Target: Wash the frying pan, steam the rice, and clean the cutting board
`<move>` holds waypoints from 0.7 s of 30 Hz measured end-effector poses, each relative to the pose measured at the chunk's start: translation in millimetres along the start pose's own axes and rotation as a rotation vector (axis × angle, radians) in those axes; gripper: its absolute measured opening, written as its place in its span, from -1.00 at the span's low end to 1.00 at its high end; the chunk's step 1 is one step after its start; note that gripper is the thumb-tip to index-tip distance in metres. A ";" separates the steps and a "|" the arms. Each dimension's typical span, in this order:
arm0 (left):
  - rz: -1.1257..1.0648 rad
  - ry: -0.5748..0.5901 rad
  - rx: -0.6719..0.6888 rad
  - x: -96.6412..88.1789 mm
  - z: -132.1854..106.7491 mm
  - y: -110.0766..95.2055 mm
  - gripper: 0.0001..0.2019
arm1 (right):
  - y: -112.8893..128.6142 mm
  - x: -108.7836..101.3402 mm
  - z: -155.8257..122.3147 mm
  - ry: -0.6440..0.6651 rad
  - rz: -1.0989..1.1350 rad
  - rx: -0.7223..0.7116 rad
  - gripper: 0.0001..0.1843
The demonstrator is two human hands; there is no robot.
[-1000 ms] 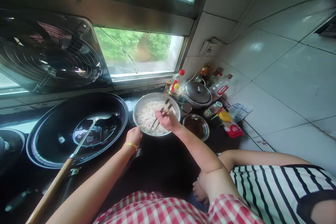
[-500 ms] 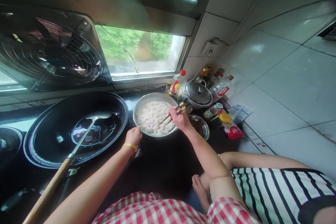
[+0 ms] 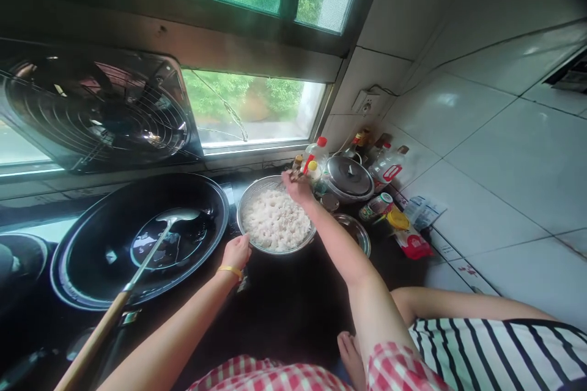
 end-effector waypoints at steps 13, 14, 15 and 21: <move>0.004 -0.007 0.012 0.3 2.1 3.2 -0.76 | -10.6 -35.7 -121.4 -0.191 -0.108 -0.466 -0.78; -0.001 -0.004 0.012 0.5 2.3 3.2 -0.76 | -17.4 -27.7 -144.0 -0.226 -0.132 -0.509 -0.78; -0.007 -0.002 0.011 0.7 2.4 3.0 -0.76 | -25.2 -17.9 -164.0 -0.221 -0.160 -0.519 -0.76; -0.024 -0.019 -0.005 1.7 0.7 -0.4 -0.79 | -61.6 26.2 -217.3 -0.110 -0.211 -0.533 -0.75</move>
Point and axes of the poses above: each hand's wrist, its own z-axis towards the middle knuckle, its own x-axis out of the palm, y = z × x, the point moved 1 cm from there along z, towards the middle knuckle, and after that the axes turned 14 degrees about x, right-handed, at the moved point
